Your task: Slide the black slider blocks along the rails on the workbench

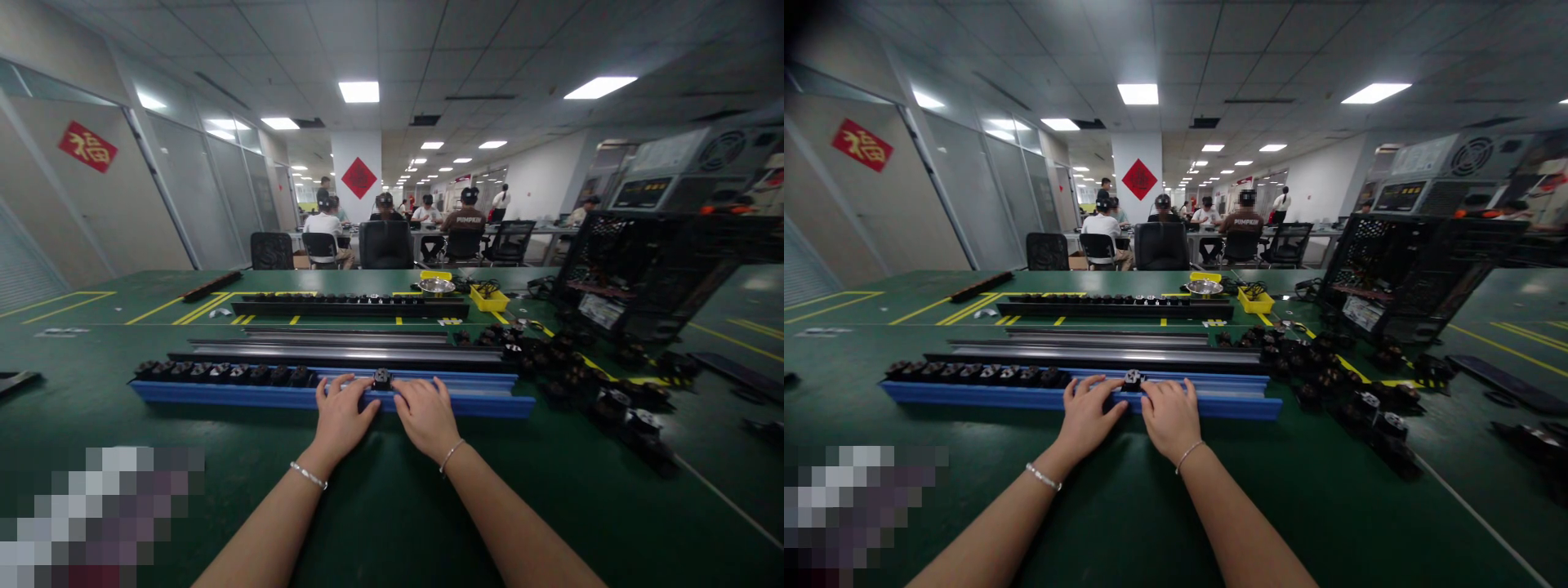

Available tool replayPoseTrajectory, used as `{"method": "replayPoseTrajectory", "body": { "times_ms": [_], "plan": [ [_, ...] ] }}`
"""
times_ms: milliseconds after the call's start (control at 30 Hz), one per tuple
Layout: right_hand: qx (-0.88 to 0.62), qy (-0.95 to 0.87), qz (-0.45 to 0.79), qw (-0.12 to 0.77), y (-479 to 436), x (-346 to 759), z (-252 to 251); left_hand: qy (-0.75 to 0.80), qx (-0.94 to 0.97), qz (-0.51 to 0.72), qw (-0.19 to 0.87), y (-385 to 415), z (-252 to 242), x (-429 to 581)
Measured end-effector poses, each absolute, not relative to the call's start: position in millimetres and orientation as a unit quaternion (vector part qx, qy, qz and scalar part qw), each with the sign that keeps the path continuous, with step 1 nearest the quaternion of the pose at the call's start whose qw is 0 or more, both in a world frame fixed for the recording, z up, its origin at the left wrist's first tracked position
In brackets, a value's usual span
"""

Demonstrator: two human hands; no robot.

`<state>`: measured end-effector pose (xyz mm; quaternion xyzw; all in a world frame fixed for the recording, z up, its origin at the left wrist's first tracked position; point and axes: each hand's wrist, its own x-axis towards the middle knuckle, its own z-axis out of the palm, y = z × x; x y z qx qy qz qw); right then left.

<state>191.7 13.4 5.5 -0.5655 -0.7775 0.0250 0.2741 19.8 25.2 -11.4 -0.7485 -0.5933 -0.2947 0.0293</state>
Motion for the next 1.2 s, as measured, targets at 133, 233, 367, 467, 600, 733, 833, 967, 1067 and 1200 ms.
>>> {"method": "replayPoseTrajectory", "body": {
  "times_ms": [133,233,367,467,600,733,833,967,1067,1200],
  "plan": [
    [-0.562,-0.784,0.007,0.262,13.7,192.1,3.6,-0.599,-0.745,-0.293,0.025,25.4,-11.1,19.8],
    [-0.551,-0.799,-0.006,0.240,14.5,193.5,3.1,-0.601,-0.743,-0.293,0.018,25.1,-10.9,19.8],
    [-0.545,-0.811,-0.009,0.215,15.0,195.3,5.6,-0.599,-0.746,-0.289,0.017,24.5,-10.6,19.5],
    [-0.547,-0.812,-0.010,0.204,14.3,195.8,7.9,-0.597,-0.748,-0.288,0.017,24.4,-11.0,19.3],
    [-0.548,-0.814,-0.016,0.191,13.6,196.0,8.4,-0.595,-0.749,-0.291,0.022,24.4,-12.1,19.4],
    [-0.547,-0.814,-0.027,0.192,14.4,196.4,6.0,-0.593,-0.750,-0.291,0.031,23.9,-12.2,19.6],
    [-0.548,-0.813,-0.033,0.192,15.1,197.5,4.1,-0.591,-0.751,-0.291,0.033,23.3,-11.8,19.6],
    [-0.556,-0.808,-0.043,0.191,15.0,200.9,2.5,-0.590,-0.748,-0.303,0.022,22.9,-11.4,19.9],
    [-0.562,-0.803,-0.049,0.191,14.1,204.1,2.4,-0.593,-0.745,-0.306,0.011,22.6,-10.9,20.3],
    [-0.559,-0.804,-0.047,0.195,12.3,206.5,3.7,-0.593,-0.745,-0.306,0.010,22.1,-10.3,20.1]
  ]
}}
